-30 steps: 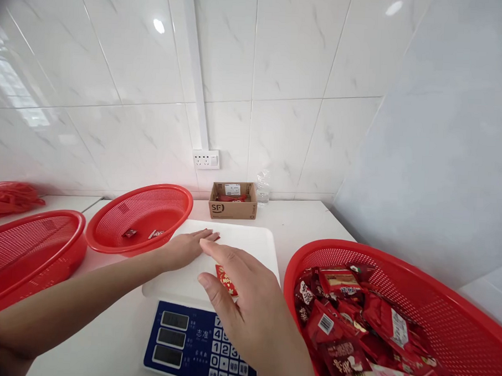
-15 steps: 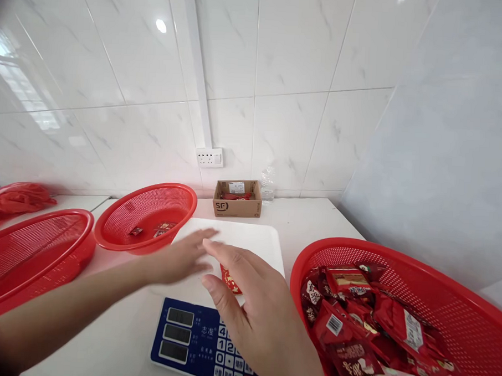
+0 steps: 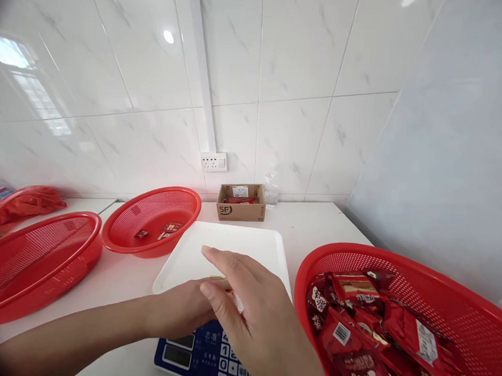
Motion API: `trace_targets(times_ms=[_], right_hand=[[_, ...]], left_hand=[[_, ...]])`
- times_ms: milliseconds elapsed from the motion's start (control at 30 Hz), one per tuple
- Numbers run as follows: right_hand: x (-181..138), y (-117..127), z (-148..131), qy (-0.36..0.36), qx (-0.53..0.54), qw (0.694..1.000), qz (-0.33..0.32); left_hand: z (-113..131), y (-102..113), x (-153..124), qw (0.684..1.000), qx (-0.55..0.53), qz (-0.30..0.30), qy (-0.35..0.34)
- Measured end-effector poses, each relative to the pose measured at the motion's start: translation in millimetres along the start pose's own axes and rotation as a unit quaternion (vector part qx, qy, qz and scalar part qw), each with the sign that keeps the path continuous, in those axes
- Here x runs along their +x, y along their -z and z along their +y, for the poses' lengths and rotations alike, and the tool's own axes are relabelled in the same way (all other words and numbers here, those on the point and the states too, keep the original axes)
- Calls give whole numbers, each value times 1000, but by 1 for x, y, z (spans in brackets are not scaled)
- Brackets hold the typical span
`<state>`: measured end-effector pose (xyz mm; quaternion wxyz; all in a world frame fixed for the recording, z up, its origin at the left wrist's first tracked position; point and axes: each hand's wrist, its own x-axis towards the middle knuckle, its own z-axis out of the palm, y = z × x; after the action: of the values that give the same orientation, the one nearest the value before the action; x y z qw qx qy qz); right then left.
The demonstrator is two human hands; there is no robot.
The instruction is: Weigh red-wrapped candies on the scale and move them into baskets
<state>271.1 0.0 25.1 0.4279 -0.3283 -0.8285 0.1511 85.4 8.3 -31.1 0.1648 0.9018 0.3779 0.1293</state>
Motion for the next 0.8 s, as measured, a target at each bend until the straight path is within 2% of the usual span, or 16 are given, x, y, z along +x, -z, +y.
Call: trace_targets(times_ms=[100,200,300,367,467,600,800], right_hand=[[1,0,-1,-3,9,1000,-3],[2,-1,-1,2,11,1000,-9],[2,-2,-2,4,5,1000,-16],[2,-3,-3,3,7,1000,-23],[1,-7,-4,5,21,999,-43],[2,-16,-7,-1,41,997,-71],[-18,-25,-14,-31,61,993,-98]], left_hand=[[-9,9,-13,999,-7,26,20],[-32,26,-23,988,36,120,89],[-65,43,-37,953,109,213,187],[-88,47,-50,928,142,215,270],[-115,38,-73,896,191,173,361],[-133,21,-92,882,273,172,345],[-141,22,-89,881,304,205,300]])
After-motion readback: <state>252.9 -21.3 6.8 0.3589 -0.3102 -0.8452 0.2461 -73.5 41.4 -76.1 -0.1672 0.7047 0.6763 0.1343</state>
